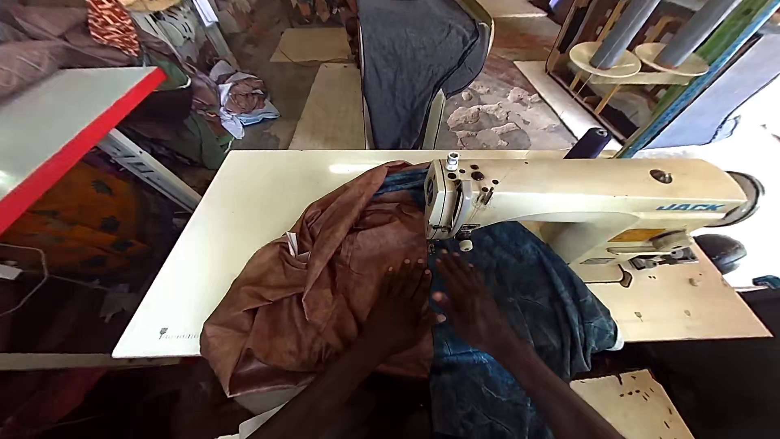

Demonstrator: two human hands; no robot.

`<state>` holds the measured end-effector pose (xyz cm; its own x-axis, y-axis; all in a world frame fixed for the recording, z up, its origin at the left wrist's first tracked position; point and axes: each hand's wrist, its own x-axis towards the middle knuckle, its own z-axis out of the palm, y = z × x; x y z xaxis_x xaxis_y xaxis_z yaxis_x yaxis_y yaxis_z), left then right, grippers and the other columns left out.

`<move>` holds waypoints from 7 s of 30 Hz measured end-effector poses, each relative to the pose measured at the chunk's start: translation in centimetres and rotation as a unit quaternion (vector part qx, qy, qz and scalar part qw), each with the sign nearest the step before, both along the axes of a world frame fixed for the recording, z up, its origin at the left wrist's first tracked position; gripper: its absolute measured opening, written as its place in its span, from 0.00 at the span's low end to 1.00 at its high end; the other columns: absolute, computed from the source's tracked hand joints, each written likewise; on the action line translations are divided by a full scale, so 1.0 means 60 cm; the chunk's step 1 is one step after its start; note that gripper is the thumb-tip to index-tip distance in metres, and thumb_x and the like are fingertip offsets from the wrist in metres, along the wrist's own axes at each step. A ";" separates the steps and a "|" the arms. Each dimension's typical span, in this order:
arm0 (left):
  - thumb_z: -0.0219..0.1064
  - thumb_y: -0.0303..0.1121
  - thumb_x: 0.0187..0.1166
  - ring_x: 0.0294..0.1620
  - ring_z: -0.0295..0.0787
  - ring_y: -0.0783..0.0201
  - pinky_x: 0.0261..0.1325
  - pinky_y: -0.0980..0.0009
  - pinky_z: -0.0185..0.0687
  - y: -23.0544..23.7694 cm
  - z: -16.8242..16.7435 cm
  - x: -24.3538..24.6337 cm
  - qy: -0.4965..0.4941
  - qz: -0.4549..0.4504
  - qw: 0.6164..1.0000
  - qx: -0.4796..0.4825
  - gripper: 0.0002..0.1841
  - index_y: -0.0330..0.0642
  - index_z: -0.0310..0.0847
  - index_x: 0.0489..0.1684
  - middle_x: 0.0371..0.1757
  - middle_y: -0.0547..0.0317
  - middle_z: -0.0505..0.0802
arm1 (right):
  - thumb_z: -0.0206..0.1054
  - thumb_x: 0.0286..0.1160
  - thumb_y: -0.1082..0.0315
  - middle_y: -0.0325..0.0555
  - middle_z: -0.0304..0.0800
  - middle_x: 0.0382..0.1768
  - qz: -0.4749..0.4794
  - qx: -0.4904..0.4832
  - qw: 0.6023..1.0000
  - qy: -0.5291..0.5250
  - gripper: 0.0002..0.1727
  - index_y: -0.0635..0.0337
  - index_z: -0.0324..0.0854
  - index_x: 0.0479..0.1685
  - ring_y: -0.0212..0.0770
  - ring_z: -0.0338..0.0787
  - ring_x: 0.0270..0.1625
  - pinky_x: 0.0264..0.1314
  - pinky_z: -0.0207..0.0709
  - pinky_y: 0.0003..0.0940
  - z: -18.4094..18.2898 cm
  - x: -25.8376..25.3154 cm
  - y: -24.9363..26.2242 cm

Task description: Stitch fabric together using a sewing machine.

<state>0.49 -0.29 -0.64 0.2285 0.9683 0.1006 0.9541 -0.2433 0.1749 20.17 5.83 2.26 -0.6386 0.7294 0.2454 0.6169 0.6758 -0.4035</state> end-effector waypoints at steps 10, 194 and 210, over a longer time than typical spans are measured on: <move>0.32 0.60 0.89 0.98 0.29 0.46 0.93 0.36 0.30 -0.026 -0.001 0.008 0.028 0.030 0.999 0.001 0.36 0.58 0.47 0.97 0.98 0.57 0.46 | 0.33 0.85 0.28 0.43 0.46 0.96 -0.012 0.062 0.989 -0.137 0.48 0.53 0.56 0.94 0.49 0.42 0.98 0.97 0.37 0.59 -0.053 0.032 -0.018; 0.36 0.51 0.93 0.97 0.39 0.47 0.95 0.42 0.32 0.116 0.081 -0.011 -0.016 0.083 0.993 -0.077 0.32 0.47 0.55 0.94 0.96 0.51 0.55 | 0.36 0.92 0.42 0.56 0.68 0.87 -0.042 0.016 0.996 -0.077 0.38 0.59 0.66 0.87 0.55 0.60 0.92 0.96 0.38 0.59 -0.023 -0.035 0.111; 0.35 0.65 0.88 0.98 0.35 0.48 0.94 0.40 0.30 0.063 0.007 -0.008 -0.049 0.076 0.996 -0.010 0.39 0.54 0.54 0.95 0.97 0.56 0.52 | 0.32 0.89 0.35 0.49 0.48 0.96 -0.051 0.021 0.987 -0.151 0.44 0.56 0.53 0.95 0.55 0.44 0.97 0.96 0.35 0.62 -0.039 -0.002 0.064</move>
<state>0.01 3.50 -0.24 0.0688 0.9931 0.0949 0.9577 -0.0923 0.2727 20.06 9.65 -0.05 -0.6105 0.7873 0.0864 0.7707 0.6156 -0.1645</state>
